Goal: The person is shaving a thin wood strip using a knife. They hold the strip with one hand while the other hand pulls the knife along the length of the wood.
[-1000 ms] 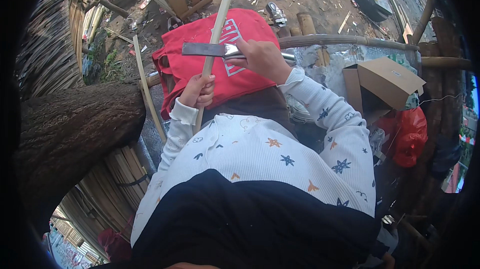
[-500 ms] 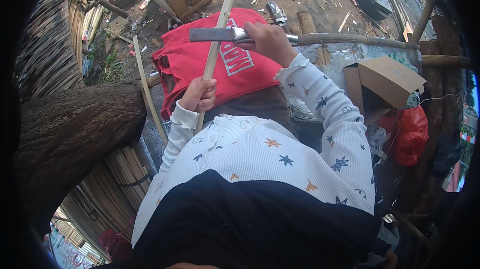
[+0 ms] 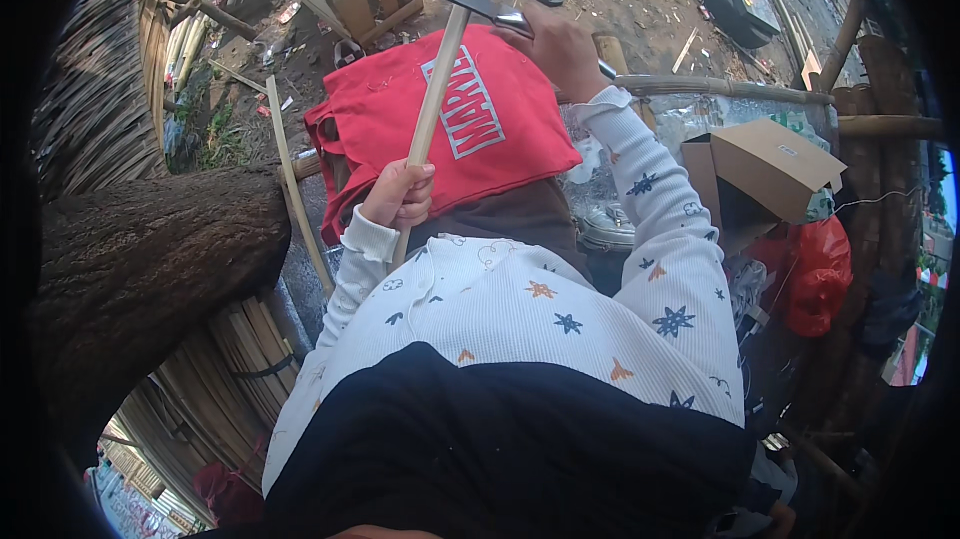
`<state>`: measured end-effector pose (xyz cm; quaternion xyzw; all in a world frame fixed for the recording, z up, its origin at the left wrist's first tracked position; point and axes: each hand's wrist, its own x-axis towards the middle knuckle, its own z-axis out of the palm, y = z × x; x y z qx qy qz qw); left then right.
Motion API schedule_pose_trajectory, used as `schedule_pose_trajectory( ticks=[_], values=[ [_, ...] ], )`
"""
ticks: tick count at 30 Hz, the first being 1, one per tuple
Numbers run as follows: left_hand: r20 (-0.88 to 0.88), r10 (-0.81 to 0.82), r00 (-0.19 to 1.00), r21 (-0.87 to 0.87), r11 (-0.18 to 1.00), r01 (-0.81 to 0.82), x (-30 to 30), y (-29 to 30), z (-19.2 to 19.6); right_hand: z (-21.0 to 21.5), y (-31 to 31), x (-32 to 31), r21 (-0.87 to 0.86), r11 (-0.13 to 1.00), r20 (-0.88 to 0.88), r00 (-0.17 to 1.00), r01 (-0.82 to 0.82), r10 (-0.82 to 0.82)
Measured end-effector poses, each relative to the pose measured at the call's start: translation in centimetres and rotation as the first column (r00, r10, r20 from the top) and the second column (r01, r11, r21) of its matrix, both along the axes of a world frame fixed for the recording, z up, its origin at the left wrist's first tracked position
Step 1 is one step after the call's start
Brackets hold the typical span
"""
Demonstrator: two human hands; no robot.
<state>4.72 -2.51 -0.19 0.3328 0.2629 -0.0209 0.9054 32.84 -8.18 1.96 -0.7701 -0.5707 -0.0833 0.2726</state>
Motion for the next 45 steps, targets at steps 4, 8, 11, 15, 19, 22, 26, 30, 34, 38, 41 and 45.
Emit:
schedule_pose_trajectory(
  ticks=[4, 8, 11, 15, 19, 22, 26, 30, 34, 38, 41, 45],
  values=[
    [0.005, -0.007, 1.0, -0.032, 0.999, 0.007, -0.3, 0.2, -0.8, 1.0, -1.5, -2.6, -0.166, 0.967, 0.017, 0.98, -0.194, 0.199],
    [0.006, -0.042, 0.999, 0.005, 0.999, 0.042, 0.1, -0.4, 0.4, -0.4, -0.5, 1.2, -0.056, 0.965, 0.064, 0.963, -0.258, 0.261],
    [0.051, -0.046, 0.998, -0.027, 0.999, 0.047, -0.4, -0.4, 0.4, 0.4, 0.8, 4.7, 0.016, 0.998, -0.026, 0.998, 0.058, -0.057],
    [0.049, -0.033, 0.998, -0.062, 0.997, 0.036, -0.2, 0.1, 0.0, 1.1, 0.2, 2.2, 0.045, 0.981, -0.037, 0.981, -0.191, 0.192],
    [-0.018, -0.006, 1.0, -0.04, 0.999, 0.005, 0.1, 0.0, 0.0, 1.4, -0.7, -0.4, -0.256, 0.874, 0.145, 0.877, -0.413, 0.458],
    [-0.047, 0.01, 0.999, 0.015, 1.0, -0.009, 0.1, -0.5, 0.8, 0.8, 0.5, 2.4, 0.022, 0.962, 0.122, 0.956, -0.272, 0.268],
    [-0.041, 0.004, 0.999, 0.036, 0.999, -0.002, 0.2, -0.5, 0.8, 1.7, 1.6, 4.8, -0.146, 0.967, -0.157, 0.961, 0.207, -0.23],
    [-0.097, 0.069, 0.993, 0.052, 0.997, -0.064, 0.2, 0.1, 0.5, 1.6, -0.1, -0.7, -0.252, 0.964, -0.196, 0.98, -0.083, 0.034],
    [-0.163, 0.127, 0.978, 0.039, 0.992, -0.122, 0.2, 0.7, -0.6, 0.9, -2.9, -7.6, -0.348, 0.891, -0.177, 0.954, -0.291, 0.242],
    [-0.196, 0.144, 0.97, 0.045, 0.99, -0.137, 0.0, 0.7, -0.4, 0.4, -3.5, -9.4, -0.285, 0.913, -0.171, 0.953, -0.292, 0.252],
    [-0.181, 0.16, 0.97, 0.088, 0.985, -0.146, 0.2, 0.5, -0.1, 0.0, -3.3, -8.9, -0.245, 0.922, -0.079, 0.954, -0.3, 0.29],
    [-0.182, 0.195, 0.964, 0.149, 0.974, -0.169, 0.2, 0.4, 0.6, -0.5, -2.7, -8.1, -0.251, 0.914, -0.01, 0.945, -0.318, 0.326]
  ],
)
